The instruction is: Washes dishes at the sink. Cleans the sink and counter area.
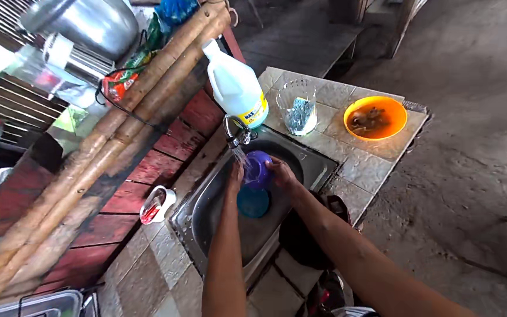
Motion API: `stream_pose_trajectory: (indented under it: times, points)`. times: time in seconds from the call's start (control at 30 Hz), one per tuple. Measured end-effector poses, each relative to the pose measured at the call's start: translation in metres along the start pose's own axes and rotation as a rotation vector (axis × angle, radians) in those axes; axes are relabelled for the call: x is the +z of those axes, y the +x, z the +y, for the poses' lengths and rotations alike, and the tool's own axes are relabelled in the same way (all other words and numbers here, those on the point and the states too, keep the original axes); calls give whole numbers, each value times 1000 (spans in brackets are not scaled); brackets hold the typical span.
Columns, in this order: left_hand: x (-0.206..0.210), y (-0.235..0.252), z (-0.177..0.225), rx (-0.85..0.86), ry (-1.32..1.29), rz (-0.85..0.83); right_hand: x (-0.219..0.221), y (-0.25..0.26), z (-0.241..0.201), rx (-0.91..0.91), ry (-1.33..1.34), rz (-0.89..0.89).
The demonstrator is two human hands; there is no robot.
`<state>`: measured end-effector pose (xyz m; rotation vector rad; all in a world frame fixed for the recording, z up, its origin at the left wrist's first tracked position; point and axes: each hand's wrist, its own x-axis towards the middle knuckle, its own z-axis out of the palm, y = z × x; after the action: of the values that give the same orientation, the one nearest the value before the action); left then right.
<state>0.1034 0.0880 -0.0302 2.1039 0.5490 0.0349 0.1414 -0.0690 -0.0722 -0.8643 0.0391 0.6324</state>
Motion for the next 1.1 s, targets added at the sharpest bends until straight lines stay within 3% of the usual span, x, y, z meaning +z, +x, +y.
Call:
stream_pose_trajectory:
  times: [0.1, 0.23, 0.33, 0.4, 0.5, 0.57, 0.63, 0.77, 0.83, 0.93, 1.0, 1.1]
  points:
    - [4, -25, 21, -179, -196, 101, 0, 6, 0, 90, 164, 137]
    - [3, -39, 45, -259, -556, 243, 9, 9, -3, 292, 316, 276]
    - [8, -38, 64, -307, -703, 328, 19, 8, -4, 354, 245, 299]
    - [16, -36, 73, -272, -696, 404, 23, 6, -6, 282, 71, 276]
    - [24, -34, 78, -236, -587, 442, 21, 4, 1, 105, -145, 135]
    - [25, -34, 79, -253, -403, 355, 17, -2, 0, 7, -251, -33]
    - [26, -34, 76, -241, -112, 185, 17, -8, -8, 29, -287, -135]
    - [23, -58, 80, -35, 340, -268, 13, -8, -9, 140, -165, -16]
    - [14, -67, 79, -13, 520, -361, 11, -6, -7, 105, -124, 16]
    - [12, -54, 60, -41, 935, -304, 13, -4, -9, 112, -114, -46]
    - [27, -40, 37, 63, 872, -186, 14, -1, -6, 144, -88, -86]
    - [53, -49, 32, 327, 558, -69, 13, 6, -1, 80, 2, 22]
